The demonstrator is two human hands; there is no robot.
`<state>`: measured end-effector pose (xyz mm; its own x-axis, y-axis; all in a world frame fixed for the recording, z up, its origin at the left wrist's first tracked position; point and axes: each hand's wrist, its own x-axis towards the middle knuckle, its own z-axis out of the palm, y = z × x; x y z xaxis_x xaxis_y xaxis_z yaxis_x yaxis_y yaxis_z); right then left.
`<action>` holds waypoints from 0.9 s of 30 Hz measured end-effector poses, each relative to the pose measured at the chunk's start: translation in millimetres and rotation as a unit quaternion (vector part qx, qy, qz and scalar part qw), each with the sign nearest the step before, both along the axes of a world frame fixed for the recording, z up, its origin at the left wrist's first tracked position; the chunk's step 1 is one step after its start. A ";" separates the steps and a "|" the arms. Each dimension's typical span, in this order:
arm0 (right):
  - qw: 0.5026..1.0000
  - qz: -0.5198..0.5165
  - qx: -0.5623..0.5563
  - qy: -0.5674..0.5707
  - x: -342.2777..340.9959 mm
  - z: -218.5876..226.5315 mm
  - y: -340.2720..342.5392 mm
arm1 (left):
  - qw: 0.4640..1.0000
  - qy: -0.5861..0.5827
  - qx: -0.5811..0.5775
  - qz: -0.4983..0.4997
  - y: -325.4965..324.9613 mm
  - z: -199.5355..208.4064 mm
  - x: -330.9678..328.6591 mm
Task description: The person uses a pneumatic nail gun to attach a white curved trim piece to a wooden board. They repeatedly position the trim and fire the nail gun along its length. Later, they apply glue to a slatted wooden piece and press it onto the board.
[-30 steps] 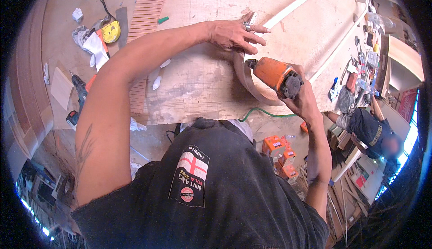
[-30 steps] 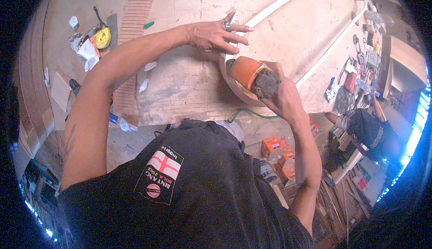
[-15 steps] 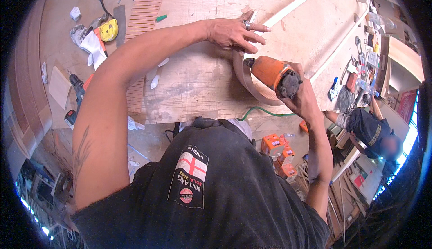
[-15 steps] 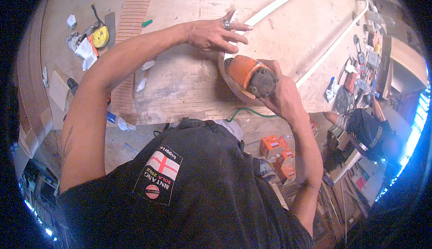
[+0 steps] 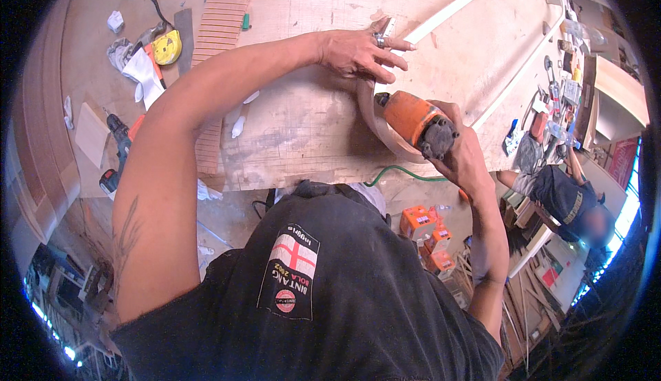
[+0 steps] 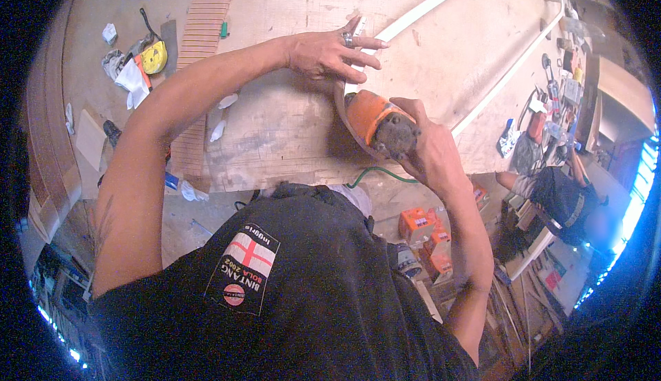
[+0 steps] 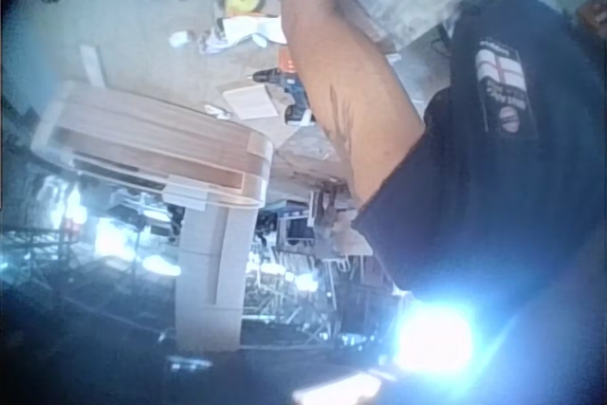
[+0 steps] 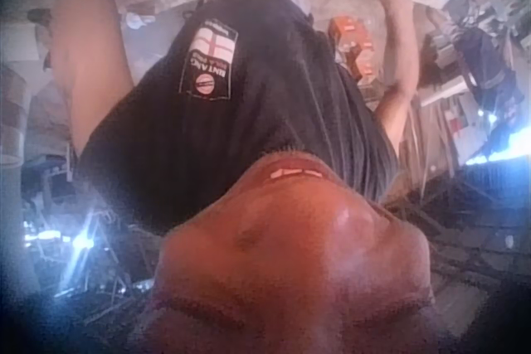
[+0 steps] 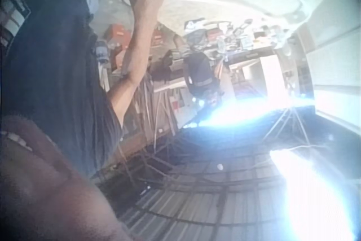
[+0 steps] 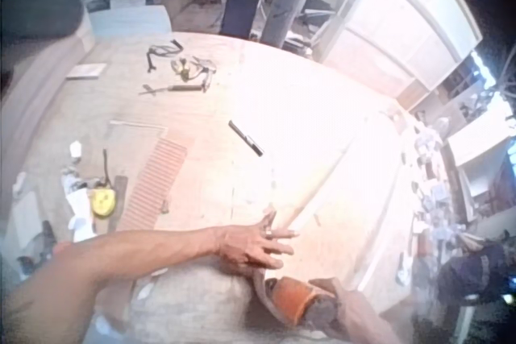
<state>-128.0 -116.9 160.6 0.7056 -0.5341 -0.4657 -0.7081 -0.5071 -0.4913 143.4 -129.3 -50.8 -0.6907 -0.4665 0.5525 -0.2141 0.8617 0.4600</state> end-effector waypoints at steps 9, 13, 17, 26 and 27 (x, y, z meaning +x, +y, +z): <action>1.000 0.002 -0.009 -0.027 -1.2 -0.2 5.5 | 1.000 -0.005 -0.007 0.008 1.4 1.3 1.8; 1.000 0.004 -0.009 -0.010 -1.1 0.0 5.4 | 1.000 0.004 -0.014 0.005 -0.2 -0.2 0.3; 0.999 -0.006 -0.003 -0.038 -1.6 2.3 8.0 | 1.000 0.019 -0.006 0.007 1.1 -3.9 0.0; 0.870 -0.456 0.043 -0.182 -48.4 36.5 67.4 | 1.000 -0.012 0.012 0.014 0.3 -2.4 0.2; 0.875 -0.472 -0.032 -0.102 -63.7 44.1 73.2 | 1.000 -0.017 0.003 0.019 -0.1 -5.4 0.8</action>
<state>-191.7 -43.7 204.7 0.0017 -0.9445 -0.3286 -0.7275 0.2243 -0.6484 144.3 -129.4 -56.3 -0.6902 -0.4961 0.5268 -0.2625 0.8501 0.4566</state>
